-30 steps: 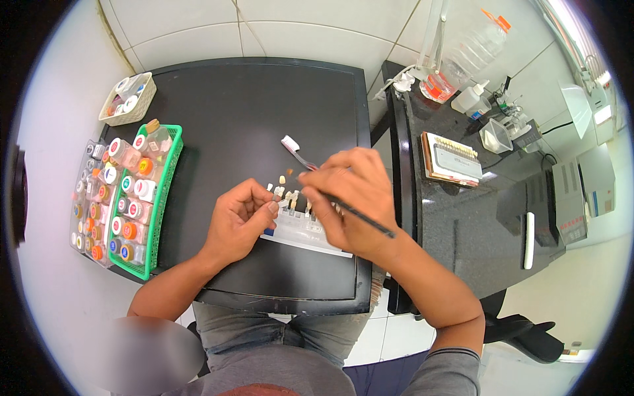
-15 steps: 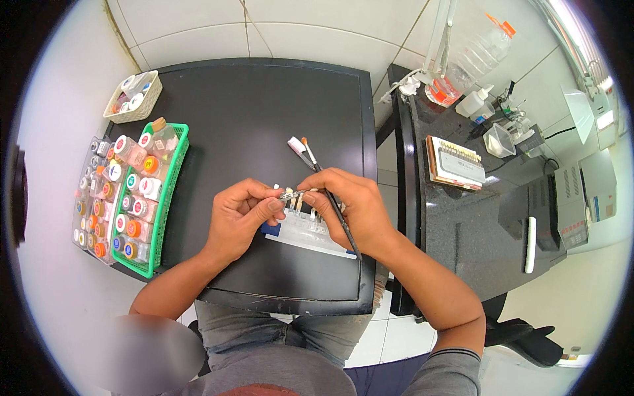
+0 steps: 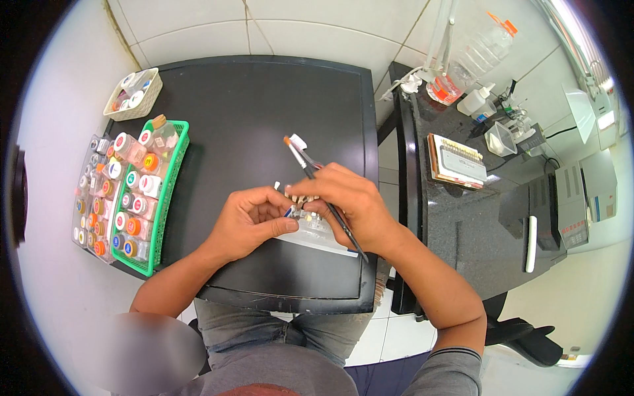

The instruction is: The person applies stains to dental crowns using a fine brush while referencing a tooth shade guide.

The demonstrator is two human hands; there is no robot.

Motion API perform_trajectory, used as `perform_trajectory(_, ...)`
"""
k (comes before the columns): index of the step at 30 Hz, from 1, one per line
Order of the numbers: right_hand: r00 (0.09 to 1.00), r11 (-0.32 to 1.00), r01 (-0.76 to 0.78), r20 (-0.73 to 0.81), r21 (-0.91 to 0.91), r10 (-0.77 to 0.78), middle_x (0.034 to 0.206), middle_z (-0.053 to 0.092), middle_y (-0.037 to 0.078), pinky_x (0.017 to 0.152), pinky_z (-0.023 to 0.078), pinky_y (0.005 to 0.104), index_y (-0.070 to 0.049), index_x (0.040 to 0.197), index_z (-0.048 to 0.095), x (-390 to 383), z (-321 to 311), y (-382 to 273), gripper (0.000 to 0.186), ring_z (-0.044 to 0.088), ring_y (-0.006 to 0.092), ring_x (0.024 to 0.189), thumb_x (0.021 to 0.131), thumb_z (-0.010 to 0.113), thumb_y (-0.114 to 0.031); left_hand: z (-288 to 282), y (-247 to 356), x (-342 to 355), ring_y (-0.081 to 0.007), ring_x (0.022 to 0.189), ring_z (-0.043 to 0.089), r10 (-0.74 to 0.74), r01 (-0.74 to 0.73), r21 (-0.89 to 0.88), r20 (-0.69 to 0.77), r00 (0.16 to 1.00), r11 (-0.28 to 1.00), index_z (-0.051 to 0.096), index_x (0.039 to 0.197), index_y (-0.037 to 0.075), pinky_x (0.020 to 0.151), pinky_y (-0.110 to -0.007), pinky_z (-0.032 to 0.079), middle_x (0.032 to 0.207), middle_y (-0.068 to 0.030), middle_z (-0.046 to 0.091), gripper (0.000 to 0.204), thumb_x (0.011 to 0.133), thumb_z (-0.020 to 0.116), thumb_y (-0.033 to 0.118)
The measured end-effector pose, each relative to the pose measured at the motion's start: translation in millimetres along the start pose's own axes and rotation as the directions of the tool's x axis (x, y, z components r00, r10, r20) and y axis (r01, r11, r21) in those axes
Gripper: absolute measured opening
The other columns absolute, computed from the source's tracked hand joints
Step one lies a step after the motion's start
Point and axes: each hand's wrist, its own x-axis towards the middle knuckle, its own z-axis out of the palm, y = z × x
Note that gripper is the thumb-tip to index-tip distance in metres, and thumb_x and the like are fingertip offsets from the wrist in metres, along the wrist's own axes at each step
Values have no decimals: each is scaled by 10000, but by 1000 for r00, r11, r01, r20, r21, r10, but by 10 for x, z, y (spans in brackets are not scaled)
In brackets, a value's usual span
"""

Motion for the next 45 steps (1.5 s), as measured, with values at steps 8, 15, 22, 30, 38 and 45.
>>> perform_trajectory(8, 987, 994, -108, -117, 28, 110, 1012, 773, 138, 827, 566, 377, -39, 1267, 750, -23, -28, 20, 294, 713, 289, 895, 975, 745, -6, -10, -74, 27, -25, 728, 607, 183, -154, 174, -171, 968, 973, 763, 999, -1, 633, -220, 471, 903, 9, 676, 127, 930, 862, 37)
perform_trajectory(15, 995, 995, -99, 9, 24, 99, 944, 755, 142, 790, 552, 381, -14, 1136, 761, -6, -21, -50, 229, 716, 296, 865, 912, 808, -32, -9, -56, -10, -38, 773, 621, 189, -156, 221, -138, 972, 963, 743, 1039, -10, 632, -231, 481, 957, -21, 663, 125, 945, 814, -51)
perform_trajectory(22, 978, 964, -205, 65, 168, 196, 905, 766, 116, 738, 537, 346, -13, 1059, 760, -62, -7, 24, 101, 713, 226, 792, 965, 776, -47, 11, -8, -17, -36, 766, 603, 216, -179, 241, -137, 967, 954, 752, 1039, -12, 625, -233, 473, 949, -15, 642, 128, 938, 819, -55)
perform_trajectory(30, 933, 891, -356, 154, 282, 325, 895, 749, 46, 704, 489, 275, 9, 1062, 759, -79, -7, -8, 126, 632, 73, 799, 1007, 771, -105, 14, -26, -34, -54, 780, 651, 272, -221, 336, -113, 956, 916, 748, 1049, -17, 643, -229, 494, 950, -29, 680, 117, 956, 820, -25)
perform_trajectory(38, 904, 792, -420, 129, 443, 408, 851, 732, 12, 718, 484, 272, -3, 1029, 769, -103, 66, -1, 139, 620, 66, 804, 1031, 771, -143, 52, 6, -25, -100, 808, 738, 87, -83, 48, -91, 992, 995, 715, 1102, -8, 616, -225, 533, 984, -74, 771, 146, 1013, 802, 69)
perform_trajectory(45, 862, 709, -492, 165, 505, 480, 871, 773, 40, 746, 526, 263, 7, 1025, 789, -77, 41, -30, 161, 680, 76, 825, 1036, 779, -154, 65, 57, -38, -93, 820, 729, 30, -28, 23, -107, 994, 999, 725, 1115, -31, 706, -245, 581, 975, -70, 763, 143, 1006, 796, 29)
